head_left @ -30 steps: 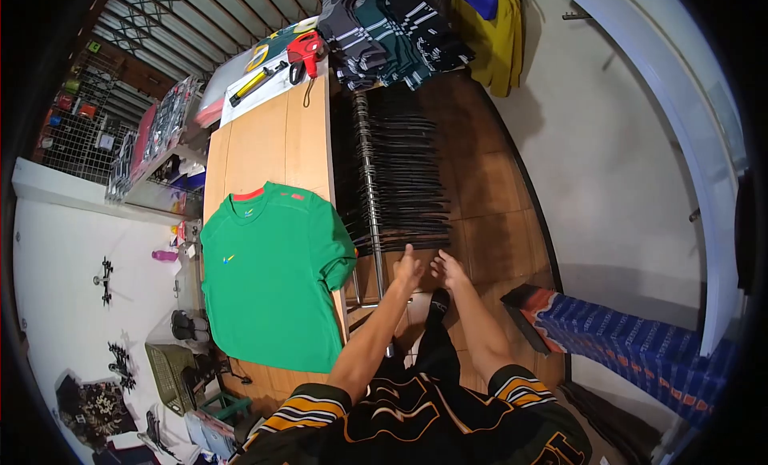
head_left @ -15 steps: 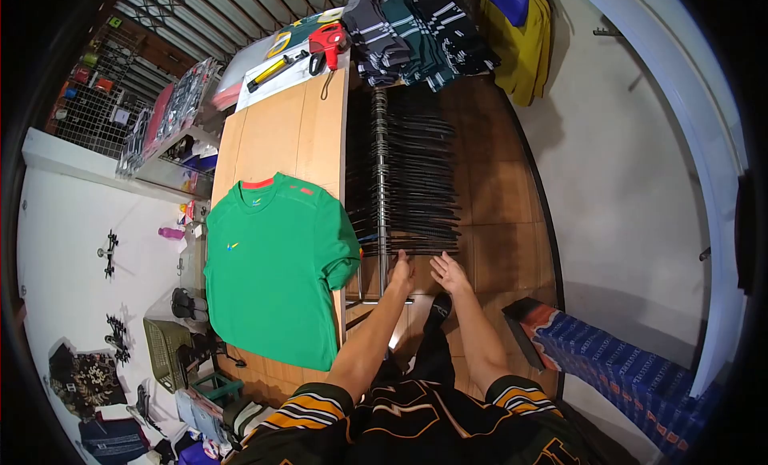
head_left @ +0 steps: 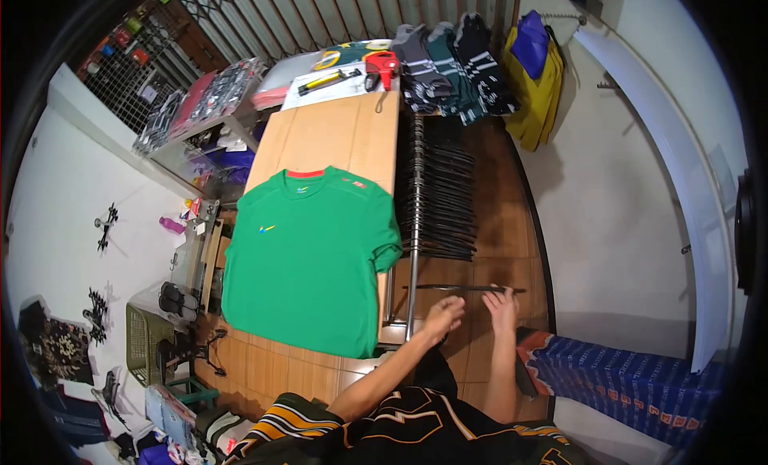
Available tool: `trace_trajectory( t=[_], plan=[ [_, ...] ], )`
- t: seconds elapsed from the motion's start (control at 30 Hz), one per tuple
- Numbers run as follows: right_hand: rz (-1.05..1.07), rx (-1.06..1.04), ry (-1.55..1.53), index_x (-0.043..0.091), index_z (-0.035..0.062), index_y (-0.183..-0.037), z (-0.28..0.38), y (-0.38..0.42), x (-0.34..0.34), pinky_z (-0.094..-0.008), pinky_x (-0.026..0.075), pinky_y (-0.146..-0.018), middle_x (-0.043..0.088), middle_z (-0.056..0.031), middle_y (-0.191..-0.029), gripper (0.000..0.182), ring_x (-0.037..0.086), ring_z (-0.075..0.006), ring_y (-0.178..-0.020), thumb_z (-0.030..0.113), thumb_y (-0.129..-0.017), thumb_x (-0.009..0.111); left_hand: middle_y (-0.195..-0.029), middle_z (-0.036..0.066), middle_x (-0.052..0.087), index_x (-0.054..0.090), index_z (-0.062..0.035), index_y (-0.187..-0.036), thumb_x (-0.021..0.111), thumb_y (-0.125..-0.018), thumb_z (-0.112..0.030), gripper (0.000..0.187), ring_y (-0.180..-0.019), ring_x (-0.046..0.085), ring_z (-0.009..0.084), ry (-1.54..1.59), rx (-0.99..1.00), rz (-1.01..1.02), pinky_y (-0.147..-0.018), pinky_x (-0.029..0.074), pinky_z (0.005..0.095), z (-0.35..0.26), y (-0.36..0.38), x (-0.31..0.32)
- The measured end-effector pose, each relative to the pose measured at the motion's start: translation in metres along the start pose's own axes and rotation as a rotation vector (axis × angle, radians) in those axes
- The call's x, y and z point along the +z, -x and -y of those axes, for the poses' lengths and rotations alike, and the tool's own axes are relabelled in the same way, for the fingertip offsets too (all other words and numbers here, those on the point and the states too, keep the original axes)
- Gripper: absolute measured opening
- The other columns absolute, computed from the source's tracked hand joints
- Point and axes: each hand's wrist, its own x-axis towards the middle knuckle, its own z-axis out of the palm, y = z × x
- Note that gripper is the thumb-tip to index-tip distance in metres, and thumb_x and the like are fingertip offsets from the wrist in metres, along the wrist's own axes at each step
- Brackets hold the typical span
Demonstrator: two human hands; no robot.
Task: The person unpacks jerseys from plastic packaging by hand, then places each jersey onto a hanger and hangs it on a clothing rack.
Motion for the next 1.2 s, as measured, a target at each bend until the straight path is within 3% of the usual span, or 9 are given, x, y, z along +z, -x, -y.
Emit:
trace_trajectory(
  t=[0.1,0.2,0.33,0.47,0.53,0.7,0.97,1.13,1.2],
  plan=[
    [-0.175,-0.152,0.025,0.039,0.0027,-0.134,0.022,0.038,-0.029,-0.0524,0.057,-0.095,0.061,-0.0258,-0.126,0.057,0.064,-0.0425,-0.114,0.045,-0.102,0.058,-0.128,0.005,0.062,0.055,-0.0086,-0.136,0.074,-0.094,-0.035,0.052,-0.119,0.058,0.0181,-0.184,0.047,0.103,-0.095,0.048,0.0363,-0.002,0.072,-0.007],
    [-0.350,-0.318,0.037,0.051,0.0118,-0.127,0.053,0.097,-0.024,-0.0328,0.050,-0.075,0.068,-0.0127,-0.114,0.046,0.066,-0.0239,-0.098,0.049,-0.101,0.058,-0.128,0.008,0.063,0.053,-0.0050,-0.138,0.072,-0.096,-0.032,0.053,-0.116,0.060,0.0185,-0.414,0.179,0.212,-0.097,0.048,0.0355,0.010,0.126,-0.039],
    [-0.427,-0.522,0.118,0.058,0.0149,-0.120,0.079,0.183,0.000,-0.0296,0.045,-0.068,0.067,-0.0074,-0.112,0.042,0.064,-0.0155,-0.090,0.050,-0.098,0.062,-0.124,0.011,0.065,0.051,-0.0005,-0.137,0.072,-0.096,-0.028,0.054,-0.113,0.061,0.0196,-0.405,0.422,0.284,-0.093,0.051,0.0318,0.031,0.198,-0.093],
    [-0.457,-0.544,0.139,0.059,0.0138,-0.118,0.067,0.247,0.053,-0.0280,0.044,-0.066,0.067,-0.0063,-0.106,0.043,0.063,-0.0148,-0.089,0.050,-0.097,0.064,-0.128,0.016,0.061,0.044,-0.0009,-0.142,0.077,-0.091,-0.027,0.067,-0.119,0.059,0.0278,-0.692,0.678,-0.040,-0.099,0.049,0.0359,0.032,0.286,-0.123],
    [-0.282,-0.550,0.157,0.059,0.0122,-0.118,0.054,0.272,0.083,-0.0257,0.045,-0.063,0.066,-0.0052,-0.099,0.044,0.064,-0.0134,-0.082,0.050,-0.097,0.066,-0.128,0.017,0.060,0.043,-0.0039,-0.145,0.079,-0.088,-0.028,0.072,-0.122,0.057,0.0341,-0.928,1.140,-0.234,-0.102,0.048,0.0409,0.030,0.313,-0.137],
    [-0.111,-0.450,0.101,0.057,0.0057,-0.112,0.019,0.301,0.143,-0.0278,0.056,-0.057,0.067,-0.0097,-0.092,0.038,0.066,-0.0164,-0.070,0.040,-0.099,0.065,-0.118,0.019,0.067,0.059,0.0001,-0.129,0.061,-0.100,-0.014,0.033,-0.110,0.066,0.0341,-0.684,0.982,-0.003,-0.097,0.049,0.0422,0.020,0.363,-0.171],
    [0.077,-0.330,0.087,0.057,0.0047,-0.104,-0.014,0.313,0.188,-0.0305,0.062,-0.058,0.071,-0.0125,-0.092,0.032,0.072,-0.0199,-0.074,0.037,-0.101,0.062,-0.095,0.013,0.073,0.065,0.0012,-0.120,0.058,-0.102,-0.010,0.022,-0.085,0.069,0.0179,-0.587,1.076,-0.226,-0.077,0.053,0.0305,0.008,0.380,-0.204],
    [0.098,-0.287,0.199,0.059,0.0049,-0.101,-0.035,0.317,0.221,-0.0285,0.059,-0.055,0.070,-0.0097,-0.089,0.034,0.070,-0.0178,-0.070,0.038,-0.102,0.061,-0.101,0.018,0.073,0.065,0.0005,-0.121,0.058,-0.102,-0.013,0.024,-0.092,0.074,0.0266,-0.609,1.013,-0.274,-0.076,0.057,0.0337,-0.021,0.377,-0.231],
    [0.087,-0.266,0.632,0.061,0.0055,-0.093,-0.041,0.316,0.234,-0.0238,0.050,-0.048,0.067,-0.0065,-0.079,0.034,0.066,-0.0120,-0.063,0.038,-0.102,0.062,-0.101,0.019,0.074,0.065,0.0005,-0.121,0.058,-0.102,-0.013,0.024,-0.092,0.074,0.0288,-0.683,1.041,-0.316,-0.076,0.058,0.0348,-0.038,0.374,-0.244]
  ],
)
